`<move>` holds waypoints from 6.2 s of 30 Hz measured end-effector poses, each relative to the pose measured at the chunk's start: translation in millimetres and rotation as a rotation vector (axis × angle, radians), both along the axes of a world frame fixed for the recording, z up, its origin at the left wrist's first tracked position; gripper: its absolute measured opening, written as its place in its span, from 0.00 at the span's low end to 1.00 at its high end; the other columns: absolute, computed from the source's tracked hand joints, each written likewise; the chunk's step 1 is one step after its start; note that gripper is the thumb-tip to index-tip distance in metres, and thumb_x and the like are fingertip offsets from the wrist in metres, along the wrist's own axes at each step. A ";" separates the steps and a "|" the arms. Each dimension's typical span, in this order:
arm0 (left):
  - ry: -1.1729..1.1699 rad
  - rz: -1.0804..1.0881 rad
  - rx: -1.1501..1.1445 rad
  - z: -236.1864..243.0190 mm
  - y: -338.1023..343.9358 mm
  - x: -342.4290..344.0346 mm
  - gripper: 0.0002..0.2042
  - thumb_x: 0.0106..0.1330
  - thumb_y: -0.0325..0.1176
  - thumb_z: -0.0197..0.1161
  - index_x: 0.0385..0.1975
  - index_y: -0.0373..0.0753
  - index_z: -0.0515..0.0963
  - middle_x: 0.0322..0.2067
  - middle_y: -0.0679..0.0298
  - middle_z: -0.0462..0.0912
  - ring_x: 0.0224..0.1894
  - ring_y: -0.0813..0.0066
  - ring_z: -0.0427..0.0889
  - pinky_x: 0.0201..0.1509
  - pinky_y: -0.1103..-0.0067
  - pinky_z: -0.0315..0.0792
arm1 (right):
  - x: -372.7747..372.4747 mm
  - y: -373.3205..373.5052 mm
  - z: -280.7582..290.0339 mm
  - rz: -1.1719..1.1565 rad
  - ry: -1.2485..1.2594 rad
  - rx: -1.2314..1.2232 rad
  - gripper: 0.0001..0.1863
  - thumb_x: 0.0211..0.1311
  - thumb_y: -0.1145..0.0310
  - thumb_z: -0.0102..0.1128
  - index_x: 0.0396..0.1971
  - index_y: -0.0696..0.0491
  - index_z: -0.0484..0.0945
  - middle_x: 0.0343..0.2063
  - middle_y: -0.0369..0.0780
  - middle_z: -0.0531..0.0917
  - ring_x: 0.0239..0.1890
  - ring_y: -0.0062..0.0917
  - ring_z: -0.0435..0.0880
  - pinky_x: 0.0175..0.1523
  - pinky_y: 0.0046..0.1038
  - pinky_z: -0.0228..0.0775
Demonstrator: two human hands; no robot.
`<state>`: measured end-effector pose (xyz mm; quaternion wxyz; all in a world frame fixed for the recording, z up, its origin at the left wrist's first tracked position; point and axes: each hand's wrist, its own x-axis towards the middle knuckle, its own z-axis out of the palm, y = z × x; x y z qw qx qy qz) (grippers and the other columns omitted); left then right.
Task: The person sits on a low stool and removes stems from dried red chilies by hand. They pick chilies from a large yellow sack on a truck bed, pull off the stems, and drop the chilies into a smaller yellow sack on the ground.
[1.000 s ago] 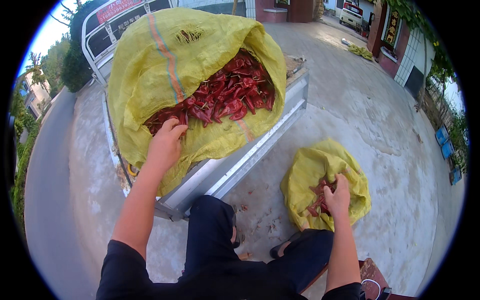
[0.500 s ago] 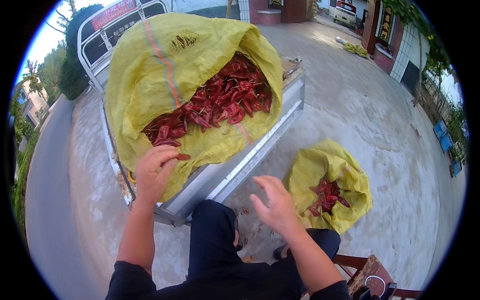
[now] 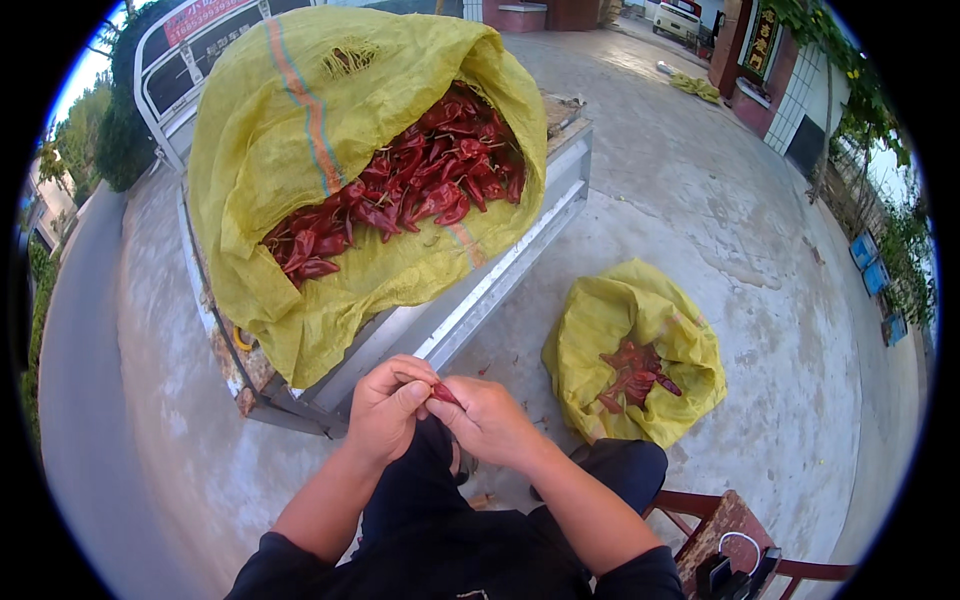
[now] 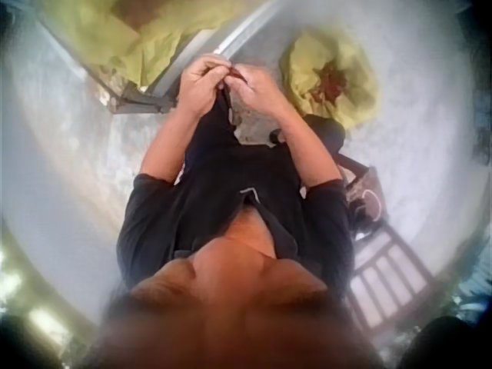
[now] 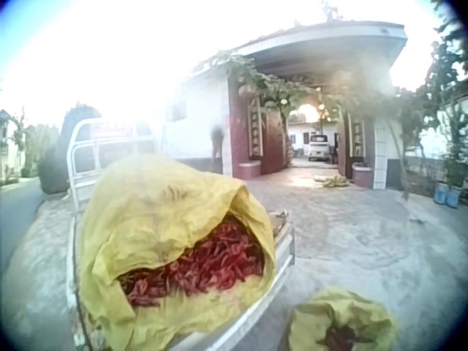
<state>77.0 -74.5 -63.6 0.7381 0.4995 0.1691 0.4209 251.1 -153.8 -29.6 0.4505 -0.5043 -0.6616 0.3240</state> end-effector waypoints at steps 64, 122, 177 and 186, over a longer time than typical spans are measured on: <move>0.051 0.115 -0.034 6.9 21.4 -40.1 0.17 0.63 0.15 0.70 0.51 0.32 0.80 0.37 0.59 0.84 0.34 0.72 0.86 0.40 0.78 0.82 | -7.6 22.5 -8.2 -0.117 0.215 -0.243 0.13 0.56 0.76 0.72 0.37 0.54 0.76 0.42 0.38 0.86 0.41 0.17 0.82 0.46 0.23 0.74; 0.543 0.034 0.609 32.7 -3.1 -8.3 0.13 0.65 0.28 0.75 0.48 0.35 0.86 0.45 0.59 0.85 0.39 0.73 0.87 0.43 0.77 0.82 | 15.6 -15.2 -12.1 -0.121 -0.021 -0.066 0.19 0.60 0.70 0.74 0.50 0.57 0.82 0.43 0.43 0.85 0.45 0.35 0.86 0.53 0.32 0.77; 0.447 0.238 0.906 22.9 -9.1 0.2 0.06 0.62 0.21 0.74 0.38 0.34 0.87 0.35 0.57 0.87 0.33 0.70 0.87 0.37 0.78 0.80 | 19.3 -29.2 -16.5 -0.222 0.312 -0.278 0.06 0.68 0.74 0.69 0.42 0.57 0.84 0.33 0.38 0.82 0.37 0.23 0.82 0.42 0.28 0.74; 0.585 0.284 0.781 34.6 -19.7 6.5 0.06 0.60 0.23 0.75 0.37 0.33 0.88 0.33 0.56 0.90 0.29 0.69 0.88 0.35 0.78 0.80 | 14.2 -25.5 -11.9 -0.295 0.125 -0.004 0.06 0.63 0.76 0.72 0.38 0.57 0.84 0.32 0.40 0.83 0.34 0.28 0.82 0.40 0.28 0.73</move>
